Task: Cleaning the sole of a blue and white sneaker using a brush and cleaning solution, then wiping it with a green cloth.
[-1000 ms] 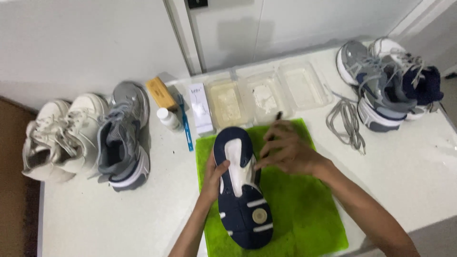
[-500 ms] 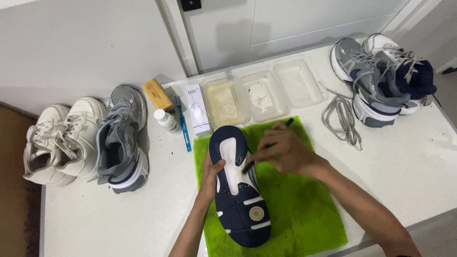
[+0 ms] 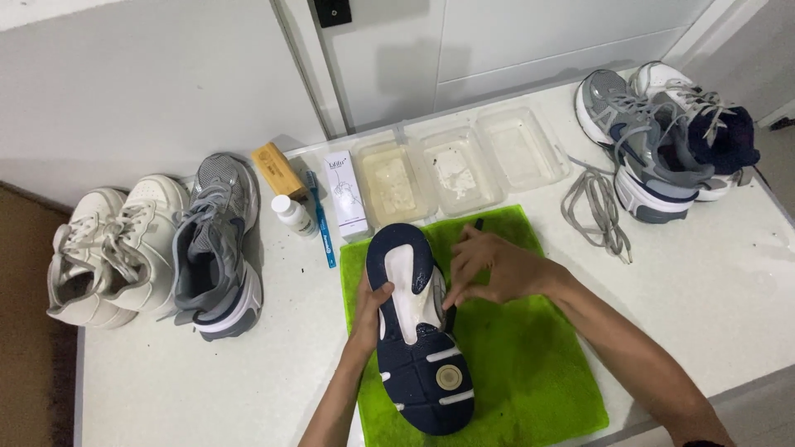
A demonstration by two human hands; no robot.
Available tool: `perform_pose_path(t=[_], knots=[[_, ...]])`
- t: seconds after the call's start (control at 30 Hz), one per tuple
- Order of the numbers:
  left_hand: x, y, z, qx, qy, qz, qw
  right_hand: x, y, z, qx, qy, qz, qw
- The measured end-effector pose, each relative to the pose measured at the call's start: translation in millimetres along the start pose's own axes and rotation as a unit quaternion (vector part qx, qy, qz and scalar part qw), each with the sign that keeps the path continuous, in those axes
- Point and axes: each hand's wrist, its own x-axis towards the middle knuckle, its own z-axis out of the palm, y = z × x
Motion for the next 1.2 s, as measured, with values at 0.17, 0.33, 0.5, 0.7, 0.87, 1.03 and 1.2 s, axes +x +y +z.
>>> perform_pose_path(t=[0.17, 0.33, 0.5, 0.7, 0.87, 1.03, 1.2], knots=[[-1, 2, 1, 0.01, 0.003, -0.017, 1.0, -3, 15, 7, -0.119, 0.118, -0.051, 0.985], [-4, 16, 5, 0.029, 0.006, -0.028, 0.999, 0, 6, 4, -0.216, 0.222, -0.047, 0.95], [-2, 13, 5, 0.038, 0.007, -0.022, 0.999, -6, 2, 18, -0.261, 0.169, -0.127, 0.942], [-4, 22, 13, 0.003, 0.028, -0.047, 0.999, -5, 5, 31, -0.296, 0.208, -0.144, 0.921], [-2, 16, 11, -0.008, 0.04, -0.064, 0.997, -1, -2, 14, -0.316, 0.249, -0.116, 0.908], [0, 0, 4, -0.021, 0.048, -0.062, 0.997, -2, -4, 29, -0.317, 0.208, -0.136, 0.915], [-1, 7, 7, -0.008, 0.03, -0.035, 0.999, -5, -1, 32, -0.346, 0.185, -0.161, 0.906]])
